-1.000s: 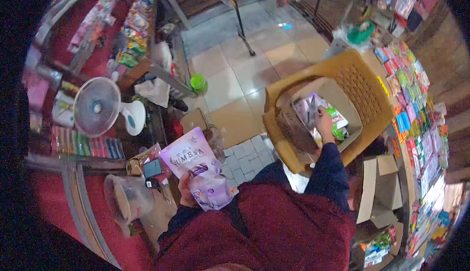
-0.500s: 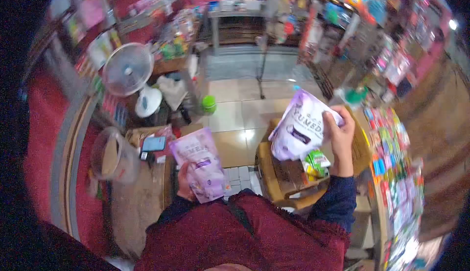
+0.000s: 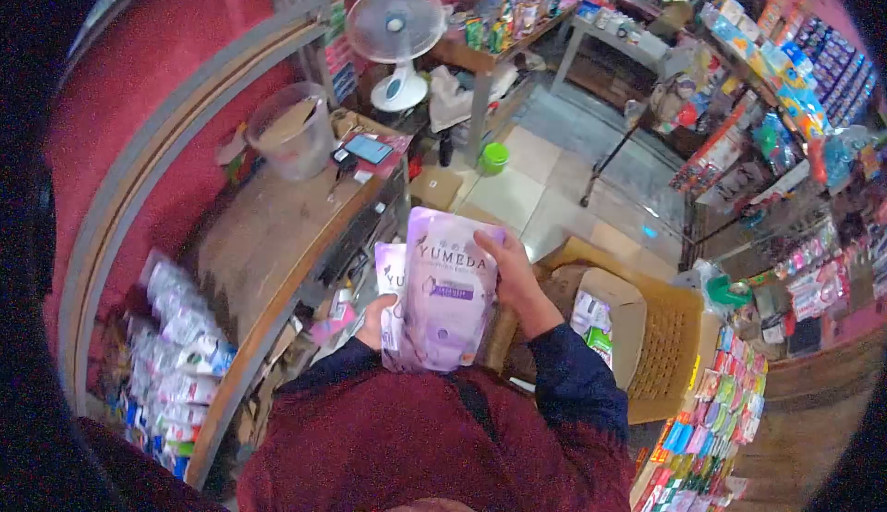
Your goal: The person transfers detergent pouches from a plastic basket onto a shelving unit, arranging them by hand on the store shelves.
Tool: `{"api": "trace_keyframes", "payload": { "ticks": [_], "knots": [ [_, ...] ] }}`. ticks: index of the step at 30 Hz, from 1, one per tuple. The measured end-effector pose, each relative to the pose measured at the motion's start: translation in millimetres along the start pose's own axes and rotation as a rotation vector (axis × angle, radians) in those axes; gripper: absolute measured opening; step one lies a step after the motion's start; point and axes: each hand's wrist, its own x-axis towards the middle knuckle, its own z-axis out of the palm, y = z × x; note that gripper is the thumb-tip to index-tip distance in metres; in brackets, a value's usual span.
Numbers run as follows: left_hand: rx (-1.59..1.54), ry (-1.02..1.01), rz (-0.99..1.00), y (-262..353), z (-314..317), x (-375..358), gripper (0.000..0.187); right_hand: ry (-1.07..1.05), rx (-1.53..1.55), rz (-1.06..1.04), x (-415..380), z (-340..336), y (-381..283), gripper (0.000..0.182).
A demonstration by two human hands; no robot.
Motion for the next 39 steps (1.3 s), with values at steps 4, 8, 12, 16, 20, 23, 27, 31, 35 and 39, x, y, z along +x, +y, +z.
{"api": "trace_keyframes", "payload": {
  "ticks": [4, 8, 12, 16, 20, 23, 27, 31, 35, 39],
  "knots": [
    [-0.234, -0.045, -0.049, -22, 21, -59, 0.068, -0.214, -0.050, 0.140, -47, -4, 22, 0.028],
    [-0.240, 0.022, 0.126, -28, 44, -88, 0.063, -0.421, -0.190, 0.274, -41, -4, 13, 0.030],
    [-0.204, 0.034, 0.266, -31, 49, -94, 0.054, -0.577, -0.163, 0.286, -12, 13, 10, 0.031],
    [-0.183, 0.029, 0.236, -27, 62, -107, 0.050, -0.755, -0.318, 0.286, 11, 22, -3, 0.029],
    [-0.126, 0.073, 0.249, -23, 74, -127, 0.046, -1.042, -0.680, 0.180, 40, 55, -26, 0.023],
    [-0.096, 0.167, 0.303, -32, 83, -167, 0.039, -1.490, -0.963, -0.020, 18, 123, -39, 0.019],
    [-0.068, 0.272, 0.381, -40, 68, -239, 0.035, -1.876, -1.135, -0.349, -50, 197, 2, 0.017],
    [-0.110, 0.297, 0.584, -41, 30, -303, 0.044, -1.760, -1.162, -0.516, -81, 234, 35, 0.013],
    [-0.210, 0.331, 0.885, -28, 10, -384, 0.053, -1.342, -0.994, -0.551, -97, 276, 42, 0.012],
    [-0.233, 0.397, 1.040, -23, -32, -466, 0.063, -0.981, -0.743, -0.625, -107, 320, 72, 0.009]
  ]
}}
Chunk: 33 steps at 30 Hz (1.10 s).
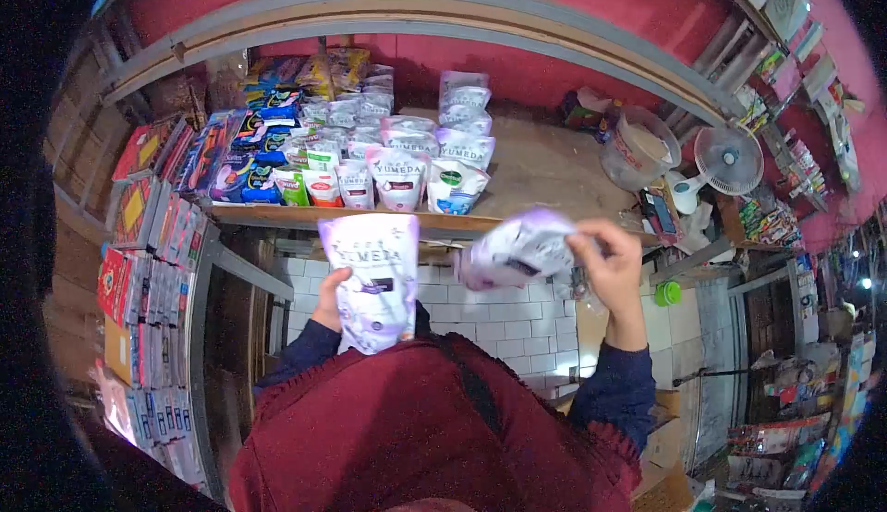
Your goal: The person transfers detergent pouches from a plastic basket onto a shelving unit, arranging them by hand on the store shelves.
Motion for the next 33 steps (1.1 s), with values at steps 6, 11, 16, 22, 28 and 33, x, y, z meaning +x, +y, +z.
{"api": "trace_keyframes", "payload": {
  "ticks": [6, 11, 16, 22, 28, 33],
  "knots": [
    [-0.017, 0.132, 0.176, 68, -44, -23, 0.065, 0.441, 0.311, -0.054, 83, 95, 44, 0.012],
    [-0.052, 0.224, 0.258, 83, -45, -43, 0.066, 0.546, 0.474, -0.128, 162, 153, 89, 0.012],
    [-0.101, 0.347, 0.419, 72, -60, -47, 0.067, 0.445, 0.913, 0.065, 223, 188, 133, 0.018],
    [-0.151, 0.468, 0.641, 58, -37, -30, 0.066, 0.266, 1.201, 0.334, 301, 233, 190, 0.024],
    [-0.145, 0.579, 0.891, 30, -18, 3, 0.065, 0.055, 0.964, 0.352, 395, 279, 252, 0.031],
    [-0.224, 0.686, 1.030, -3, -19, 13, 0.064, -0.090, 0.072, -0.022, 437, 314, 285, 0.047]
  ]
}}
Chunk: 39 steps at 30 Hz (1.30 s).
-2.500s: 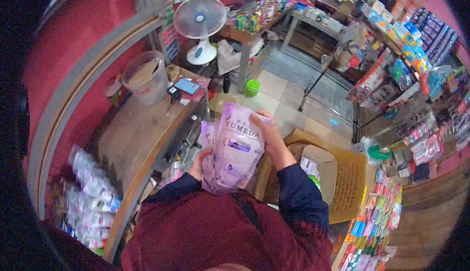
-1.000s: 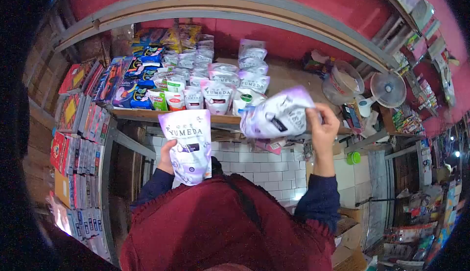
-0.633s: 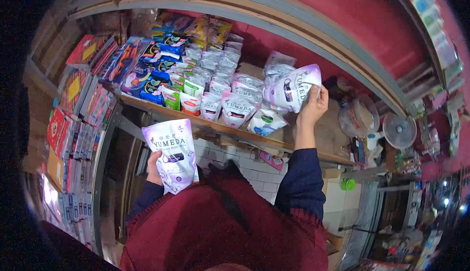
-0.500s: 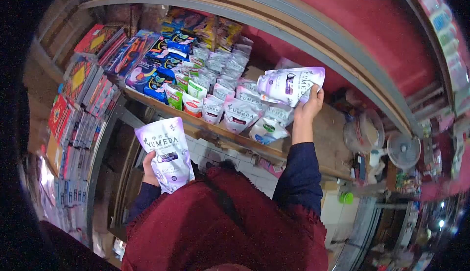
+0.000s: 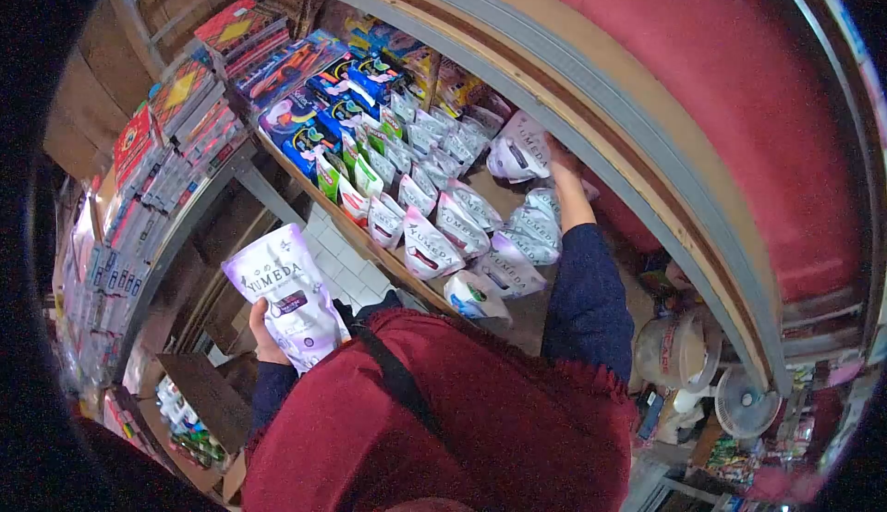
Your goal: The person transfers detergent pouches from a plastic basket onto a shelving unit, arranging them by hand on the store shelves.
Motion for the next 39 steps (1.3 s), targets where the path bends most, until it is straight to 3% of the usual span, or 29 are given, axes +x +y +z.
{"api": "trace_keyframes", "payload": {
  "ticks": [3, 11, 39],
  "knots": [
    [-0.017, 0.072, 0.027, -6, -1, -10, 0.064, -0.042, -0.321, -0.092, 26, -6, 16, 0.048],
    [-0.017, 0.153, 0.030, -25, 4, -28, 0.063, -0.023, -0.570, -0.187, 47, -72, 48, 0.048],
    [0.038, 0.141, 0.104, -32, 29, -24, 0.059, 0.000, -0.633, -0.180, 38, -95, 90, 0.052]
  ]
}}
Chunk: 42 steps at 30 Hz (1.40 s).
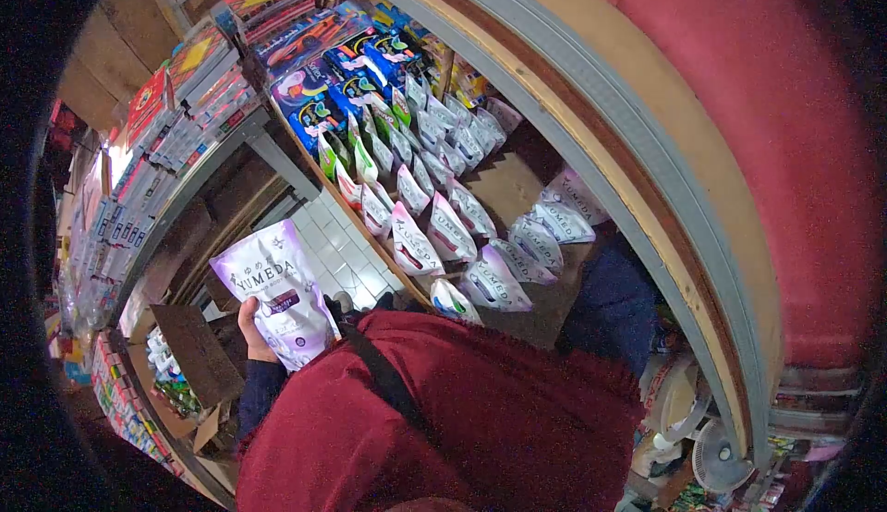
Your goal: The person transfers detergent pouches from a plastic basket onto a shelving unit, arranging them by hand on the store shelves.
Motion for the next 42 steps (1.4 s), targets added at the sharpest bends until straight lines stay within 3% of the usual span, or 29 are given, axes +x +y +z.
{"api": "trace_keyframes", "payload": {
  "ticks": [14, 16, 18, 19, 20, 21, 22, 25, 27, 28, 29, 31, 33, 36, 38, 40, 42],
  "knots": [
    [-0.001, -0.073, -0.069, -14, 21, 14, 0.062, -0.040, -0.076, -0.063, 6, -18, 5, 0.054],
    [0.003, -0.103, -0.079, -14, 23, 16, 0.063, -0.034, -0.108, -0.134, 10, -20, -5, 0.054],
    [0.019, -0.159, -0.129, -15, 33, 22, 0.063, 0.005, -0.047, -0.404, 2, -20, -33, 0.054],
    [0.031, -0.189, -0.157, -16, 39, 26, 0.063, -0.095, 0.088, -0.458, -7, -12, -49, 0.054],
    [0.046, -0.218, -0.191, -16, 43, 29, 0.063, -0.349, 0.355, -0.121, -26, -1, -69, 0.053],
    [0.095, -0.238, -0.257, -16, 44, 33, 0.059, -0.748, 0.791, -0.055, -56, -78, -168, 0.058],
    [0.167, -0.335, -0.300, -16, 56, 36, 0.055, -0.882, 0.864, -0.302, -73, -95, -199, 0.057],
    [0.331, -0.400, -0.577, -22, 79, 43, 0.049, -1.031, 1.006, -0.686, -121, -128, -264, 0.057],
    [0.464, -0.519, -0.702, -24, 113, 39, 0.050, -1.231, 0.933, -0.554, -127, -141, -282, 0.041],
    [0.485, -0.645, -0.702, -32, 117, 42, 0.061, -1.365, 0.868, -0.465, -128, -141, -284, 0.035],
    [0.598, -0.768, -0.519, -45, 113, 51, 0.067, -1.341, 0.889, -0.427, -129, -140, -280, 0.031],
    [0.587, -0.896, -0.342, -52, 122, 54, 0.075, -1.306, 0.930, -0.351, -139, -136, -267, 0.022],
    [0.349, -0.917, -0.359, -42, 135, 47, 0.079, -1.018, 0.936, -0.379, -139, -143, -251, 0.018],
    [0.398, -0.650, -0.084, -15, 111, 56, 0.075, -0.555, 1.061, -0.248, -128, -140, -207, 0.010],
    [0.338, -0.537, -0.037, -2, 80, 55, 0.071, -0.336, 1.191, -0.151, -113, -144, -195, 0.013],
    [0.293, -0.435, -0.021, 3, 45, 51, 0.067, -0.079, 0.963, -0.265, -95, -136, -187, 0.013],
    [0.261, -0.335, -0.024, 3, 14, 44, 0.063, -0.015, 0.810, -0.307, -87, -132, -193, 0.013]
  ]
}}
